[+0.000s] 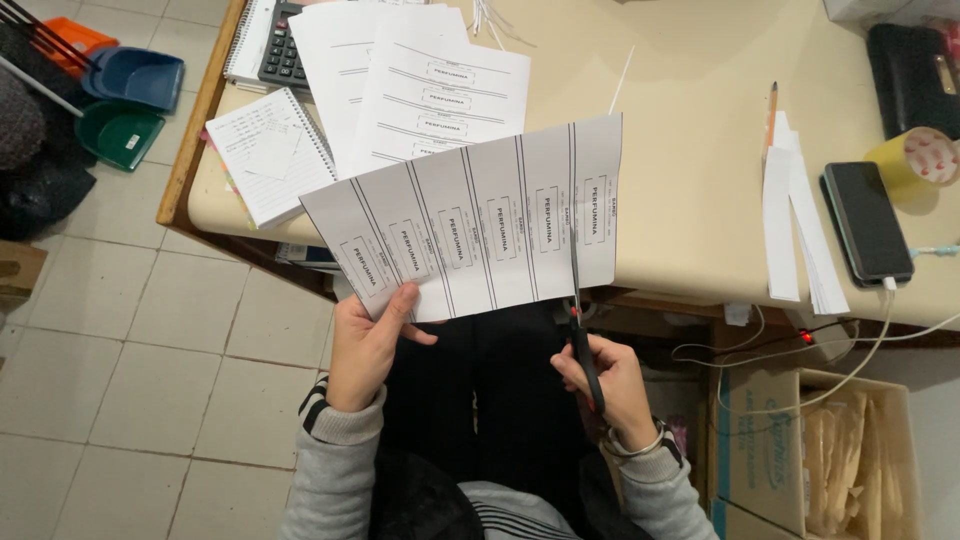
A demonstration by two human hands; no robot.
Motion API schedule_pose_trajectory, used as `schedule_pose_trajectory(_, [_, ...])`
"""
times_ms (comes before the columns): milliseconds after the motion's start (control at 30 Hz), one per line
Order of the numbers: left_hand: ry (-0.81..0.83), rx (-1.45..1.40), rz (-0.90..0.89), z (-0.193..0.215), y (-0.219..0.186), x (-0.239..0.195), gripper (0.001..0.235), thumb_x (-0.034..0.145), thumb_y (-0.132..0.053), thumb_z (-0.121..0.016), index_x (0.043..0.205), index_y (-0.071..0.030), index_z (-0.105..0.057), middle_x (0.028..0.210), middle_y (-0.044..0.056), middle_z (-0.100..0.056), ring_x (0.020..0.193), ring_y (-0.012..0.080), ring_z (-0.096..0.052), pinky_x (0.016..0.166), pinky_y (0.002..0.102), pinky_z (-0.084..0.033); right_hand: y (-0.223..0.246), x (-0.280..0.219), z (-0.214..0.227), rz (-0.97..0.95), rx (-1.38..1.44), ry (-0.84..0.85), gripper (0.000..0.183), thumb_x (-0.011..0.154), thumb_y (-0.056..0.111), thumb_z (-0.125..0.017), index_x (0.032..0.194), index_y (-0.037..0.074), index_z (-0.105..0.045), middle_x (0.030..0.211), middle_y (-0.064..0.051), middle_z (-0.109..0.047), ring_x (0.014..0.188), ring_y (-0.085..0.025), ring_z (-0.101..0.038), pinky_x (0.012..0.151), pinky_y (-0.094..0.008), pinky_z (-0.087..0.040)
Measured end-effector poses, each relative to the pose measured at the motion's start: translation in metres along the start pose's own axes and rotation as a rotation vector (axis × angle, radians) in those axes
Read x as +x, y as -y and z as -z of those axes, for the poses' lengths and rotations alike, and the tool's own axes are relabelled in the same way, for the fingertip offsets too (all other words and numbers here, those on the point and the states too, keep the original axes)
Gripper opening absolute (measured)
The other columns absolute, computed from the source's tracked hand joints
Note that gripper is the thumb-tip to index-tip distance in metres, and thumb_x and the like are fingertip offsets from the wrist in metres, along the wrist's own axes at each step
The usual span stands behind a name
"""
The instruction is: The person sorts through a stack of printed papers and uses scissors to cut them into strips. They then fold the paper strips by hand and place them on the desk before cutting more sheets.
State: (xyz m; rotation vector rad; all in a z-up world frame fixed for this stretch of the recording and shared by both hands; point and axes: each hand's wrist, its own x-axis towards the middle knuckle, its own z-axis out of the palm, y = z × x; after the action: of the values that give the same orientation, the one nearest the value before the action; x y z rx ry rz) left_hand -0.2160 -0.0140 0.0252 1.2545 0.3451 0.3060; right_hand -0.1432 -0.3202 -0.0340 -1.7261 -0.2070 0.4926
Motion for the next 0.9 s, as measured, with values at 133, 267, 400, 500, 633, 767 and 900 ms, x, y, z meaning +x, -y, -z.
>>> schedule_pose_trajectory(133, [-0.002,-0.004,-0.001,0.000,0.001,0.000,0.033,0.099,-0.019,-0.065,0.115,0.010,-0.069,0.101,0.017,-0.075,0.076,0.0209,-0.074,0.055,0.029,-0.063,0.004,-0.001,-0.001,-0.009,-0.016,-0.013,0.018,0.085,0.018,-0.080,0.079,0.003,-0.071,0.063,0.002,-0.063,0.054,-0.006,-0.058,0.051,-0.022,-0.048])
schedule_pose_trajectory(267, [0.013,-0.011,0.004,0.000,0.002,0.000,0.034,0.099,-0.020,-0.064,0.115,0.010,-0.069,0.100,0.018,-0.076,0.075,0.0223,-0.076,0.054,0.029,-0.063,0.003,-0.001,-0.002,-0.015,-0.035,-0.029,0.021,0.086,0.019,-0.080,0.077,0.003,-0.070,0.061,0.002,-0.063,0.053,-0.006,-0.057,0.050,-0.022,-0.047])
schedule_pose_trajectory(400, [0.017,-0.005,-0.001,0.001,0.005,0.002,0.034,0.099,-0.020,-0.063,0.115,0.010,-0.069,0.100,0.019,-0.076,0.075,0.0238,-0.076,0.054,0.029,-0.063,0.001,0.000,-0.003,-0.020,-0.047,-0.046,0.021,0.085,0.020,-0.080,0.076,0.004,-0.071,0.060,0.002,-0.062,0.052,-0.005,-0.057,0.050,-0.022,-0.047])
schedule_pose_trajectory(500, [0.017,-0.009,0.013,0.000,0.003,0.001,0.034,0.099,-0.020,-0.063,0.116,0.009,-0.069,0.100,0.019,-0.076,0.075,0.0241,-0.076,0.053,0.029,-0.063,0.002,-0.001,-0.004,-0.028,-0.051,-0.049,0.021,0.085,0.021,-0.080,0.077,0.004,-0.071,0.059,0.002,-0.062,0.052,-0.005,-0.057,0.049,-0.022,-0.047])
schedule_pose_trajectory(633, [0.006,-0.006,0.013,-0.001,0.002,0.001,0.034,0.099,-0.020,-0.063,0.115,0.009,-0.068,0.101,0.019,-0.075,0.075,0.0240,-0.076,0.053,0.029,-0.063,0.002,-0.001,-0.004,-0.071,-0.062,-0.059,0.023,0.085,0.021,-0.080,0.075,0.003,-0.070,0.057,0.001,-0.061,0.050,-0.006,-0.056,0.046,-0.023,-0.043])
schedule_pose_trajectory(767, [0.017,0.007,0.006,-0.001,0.002,0.001,0.034,0.099,-0.020,-0.063,0.115,0.010,-0.069,0.099,0.020,-0.076,0.073,0.0240,-0.076,0.053,0.029,-0.063,0.003,0.000,-0.005,-0.029,-0.037,-0.054,0.022,0.085,0.021,-0.080,0.075,0.003,-0.070,0.058,0.002,-0.061,0.050,-0.005,-0.056,0.048,-0.022,-0.046])
schedule_pose_trajectory(900, [0.029,0.003,0.030,-0.001,0.000,0.001,0.034,0.099,-0.021,-0.063,0.114,0.009,-0.069,0.097,0.019,-0.077,0.074,0.0225,-0.076,0.053,0.029,-0.062,-0.010,0.001,0.000,0.024,-0.032,-0.016,0.023,0.086,0.018,-0.082,0.078,0.001,-0.069,0.062,0.001,-0.060,0.055,-0.006,-0.053,0.051,-0.022,-0.042])
